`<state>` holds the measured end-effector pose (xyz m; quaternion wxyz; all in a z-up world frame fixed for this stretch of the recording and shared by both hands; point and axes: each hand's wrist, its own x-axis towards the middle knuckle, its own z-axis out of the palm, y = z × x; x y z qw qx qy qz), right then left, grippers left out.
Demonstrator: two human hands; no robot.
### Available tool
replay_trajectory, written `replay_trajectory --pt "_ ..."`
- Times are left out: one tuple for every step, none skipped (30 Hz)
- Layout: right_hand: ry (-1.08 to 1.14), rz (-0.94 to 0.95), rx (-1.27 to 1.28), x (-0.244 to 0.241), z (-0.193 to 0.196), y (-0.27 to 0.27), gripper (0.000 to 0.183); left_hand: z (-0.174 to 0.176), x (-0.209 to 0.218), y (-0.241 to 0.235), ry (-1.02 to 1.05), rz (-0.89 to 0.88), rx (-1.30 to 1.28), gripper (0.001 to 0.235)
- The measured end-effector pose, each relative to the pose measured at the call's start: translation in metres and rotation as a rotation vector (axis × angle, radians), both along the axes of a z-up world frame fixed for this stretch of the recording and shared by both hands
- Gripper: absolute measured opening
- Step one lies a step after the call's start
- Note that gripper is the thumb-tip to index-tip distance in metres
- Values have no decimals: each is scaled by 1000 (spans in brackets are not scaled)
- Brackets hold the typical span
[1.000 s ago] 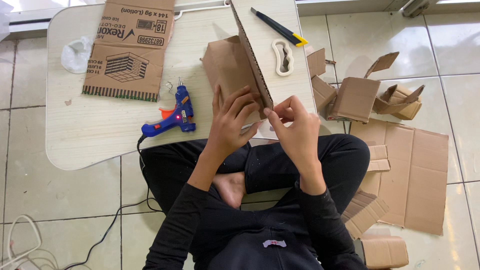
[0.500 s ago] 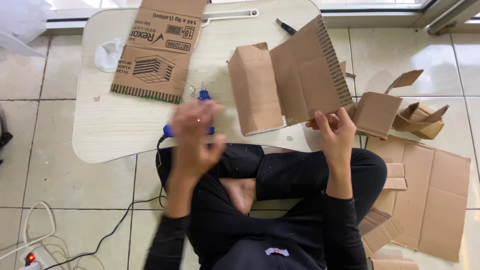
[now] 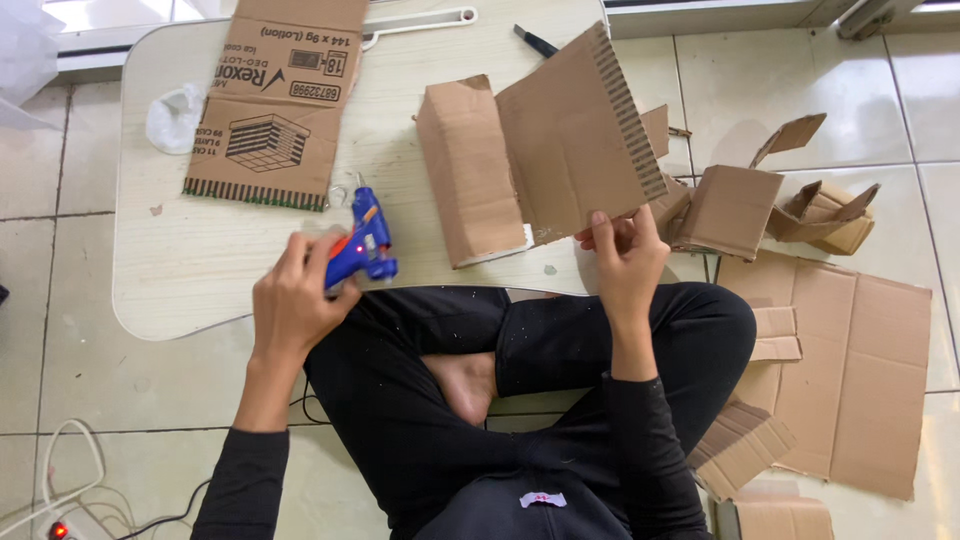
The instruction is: The person sits on the floor and uses a hot glue gun to attach a white plastic piece to a cardboard box. They apply glue to the cardboard and press the plastic piece into place, then fold and secure the cardboard flaps.
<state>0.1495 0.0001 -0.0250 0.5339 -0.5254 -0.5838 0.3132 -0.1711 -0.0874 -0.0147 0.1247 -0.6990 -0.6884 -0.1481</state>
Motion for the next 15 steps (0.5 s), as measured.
replay_trajectory --pt "5 -6 -4 0 -1 1 9 2 2 -5 5 -6 -4 47" --pt "-17 -12 19 0 -3 2 8 4 3 -11 -39 -24 -4 50" --pt "-39 -19 43 0 -4 2 7 6 5 -17 -82 -43 -4 53" --pt "-33 -27 42 0 -3 2 7 18 14 -20 -75 -51 -6 53" --pt "-42 -29 38 0 -2 2 8 29 24 -24 -153 -151 -65 55" --pt "-54 -29 31 0 -1 0 8 40 34 -29 -234 -249 -129 57" --pt "-50 -36 26 -1 1 1 8 52 51 -27 -229 -255 -135 57" --pt "-66 -40 33 -1 3 0 8 63 68 -26 -186 -315 -148 53" --pt "-81 -43 40 -2 4 -1 8 74 85 -25 -142 -376 -160 50" --pt "-79 -48 35 -1 1 0 8 75 96 -21 -140 -380 -166 50" --pt "-73 -45 41 0 -3 1 9 77 107 -18 -56 -402 -137 46" --pt "-67 -43 49 1 -7 2 9 78 119 -14 28 -425 -106 43" --pt "-65 -49 46 1 -5 1 9 77 125 -14 30 -431 -108 43" --pt "-85 -51 46 0 -3 0 10 77 130 -12 34 -447 -120 42" --pt "-105 -52 45 -1 0 0 10 77 135 -11 39 -462 -131 42"
